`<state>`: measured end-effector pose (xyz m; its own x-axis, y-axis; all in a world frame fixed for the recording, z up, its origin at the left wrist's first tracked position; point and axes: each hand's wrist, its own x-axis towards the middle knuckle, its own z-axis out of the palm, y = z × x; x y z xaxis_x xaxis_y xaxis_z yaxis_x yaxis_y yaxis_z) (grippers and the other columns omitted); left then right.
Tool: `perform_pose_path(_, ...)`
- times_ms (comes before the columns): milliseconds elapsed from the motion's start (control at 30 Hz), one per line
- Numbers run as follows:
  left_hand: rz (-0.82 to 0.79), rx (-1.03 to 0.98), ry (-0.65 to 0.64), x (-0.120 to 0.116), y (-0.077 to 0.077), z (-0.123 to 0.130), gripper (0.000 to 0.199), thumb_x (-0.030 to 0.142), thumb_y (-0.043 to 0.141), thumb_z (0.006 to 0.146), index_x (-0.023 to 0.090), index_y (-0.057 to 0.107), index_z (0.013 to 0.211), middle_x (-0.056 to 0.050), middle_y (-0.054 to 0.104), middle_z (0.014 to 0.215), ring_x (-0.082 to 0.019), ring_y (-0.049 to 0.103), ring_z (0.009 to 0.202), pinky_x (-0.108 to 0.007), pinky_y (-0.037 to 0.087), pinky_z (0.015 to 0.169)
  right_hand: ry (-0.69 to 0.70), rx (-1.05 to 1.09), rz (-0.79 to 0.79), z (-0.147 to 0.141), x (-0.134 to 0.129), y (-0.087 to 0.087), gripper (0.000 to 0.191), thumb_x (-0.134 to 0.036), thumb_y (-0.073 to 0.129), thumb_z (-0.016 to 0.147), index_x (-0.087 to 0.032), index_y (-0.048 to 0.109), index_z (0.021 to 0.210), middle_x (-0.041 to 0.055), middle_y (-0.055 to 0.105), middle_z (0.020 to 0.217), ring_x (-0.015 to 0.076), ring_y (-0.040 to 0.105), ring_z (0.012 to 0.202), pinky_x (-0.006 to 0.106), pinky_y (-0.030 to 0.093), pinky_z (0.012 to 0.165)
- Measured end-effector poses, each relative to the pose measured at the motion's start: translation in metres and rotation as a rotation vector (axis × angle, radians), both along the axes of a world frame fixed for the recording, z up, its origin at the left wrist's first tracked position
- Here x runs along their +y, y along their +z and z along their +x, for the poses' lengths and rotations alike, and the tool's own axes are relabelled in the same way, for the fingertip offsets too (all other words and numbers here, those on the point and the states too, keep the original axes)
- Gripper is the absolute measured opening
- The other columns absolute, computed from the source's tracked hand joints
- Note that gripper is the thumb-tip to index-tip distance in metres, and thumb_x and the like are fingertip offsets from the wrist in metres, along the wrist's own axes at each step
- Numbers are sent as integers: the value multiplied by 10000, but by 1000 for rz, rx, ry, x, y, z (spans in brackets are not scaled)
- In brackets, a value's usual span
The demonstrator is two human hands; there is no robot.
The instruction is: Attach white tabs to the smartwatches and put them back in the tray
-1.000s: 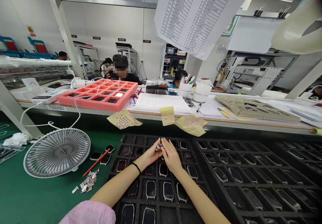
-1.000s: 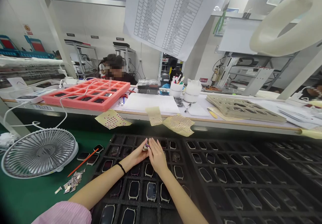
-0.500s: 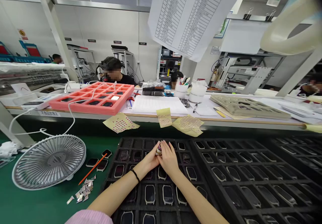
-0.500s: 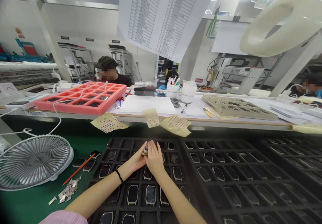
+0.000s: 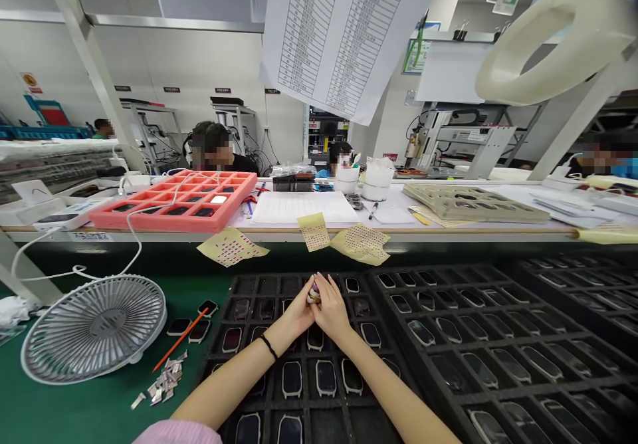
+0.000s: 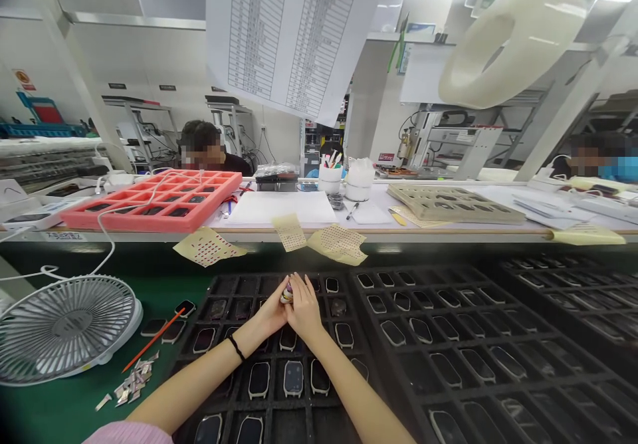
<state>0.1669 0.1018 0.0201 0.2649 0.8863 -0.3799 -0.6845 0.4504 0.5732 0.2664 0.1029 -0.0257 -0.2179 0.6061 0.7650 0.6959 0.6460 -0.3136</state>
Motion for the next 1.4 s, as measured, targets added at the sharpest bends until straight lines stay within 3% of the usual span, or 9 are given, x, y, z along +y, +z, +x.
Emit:
perform_pose_path(200,170,345,-82,27,-7,0,247,354,632,866,129,638,765,-23,658,720,-91,637,635,-197,535,668,40,161,-140,5,12,-11,592,-177,539,788,-152,440,1370,164,561,1327,306,451,1298,572,345,1073)
perform_pose_path(400,481,826,-302,72,15,-19,179,252,692,818,114,636,917,-38,664,890,-156,643,806,-326,534,763,-21,470,-258,15,20,-12,625,-400,465,905,-202,269,1464,133,356,1500,258,314,1386,498,299,1108)
perform_pose_path(600,709,1231,-642,98,23,-12,179,268,598,894,147,622,1024,-70,623,1098,-200,604,985,-404,509,862,-96,668,-343,21,34,-25,563,-429,396,920,-173,353,1420,176,430,1443,290,406,1329,516,371,1044)
perform_pose_path(767,761,1373,-754,103,13,1,273,308,586,902,162,582,1132,-84,595,1156,-214,601,1001,-407,520,844,-88,713,-340,20,37,-32,497,-391,424,912,-213,418,1376,140,494,1395,260,452,1292,471,415,1014)
perform_pose_path(933,807,1328,-655,93,13,-18,108,257,599,887,168,639,935,-59,640,1044,-186,600,959,-388,493,867,-49,703,-332,16,36,-32,423,-346,446,897,-179,501,1281,159,563,1302,261,526,1210,463,467,955)
perform_pose_path(1000,814,1276,-576,88,17,-28,77,161,721,752,177,650,775,-33,662,878,-196,604,939,-352,460,889,-31,691,-327,15,35,-32,400,-337,461,888,-174,522,1248,162,579,1274,262,553,1175,456,484,935)
perform_pose_path(1167,792,1082,-340,80,33,-45,409,-34,807,371,223,678,661,24,646,690,-233,612,924,-240,430,846,3,649,-295,13,33,-29,347,-311,456,883,-162,556,1181,174,632,1166,260,637,1041,407,559,798)
perform_pose_path(1300,687,873,-189,64,41,-58,397,68,864,389,198,703,728,9,677,773,-201,622,879,-223,459,800,32,590,-264,14,29,-20,315,-319,460,894,-159,585,1135,163,673,1067,249,679,923,370,582,702)
perform_pose_path(1400,532,682,-121,39,38,-69,373,123,862,497,167,710,836,-32,694,825,-182,643,812,-250,504,762,71,532,-234,12,17,-7,325,-326,446,918,-165,588,1163,153,666,1112,252,653,1005,406,564,804)
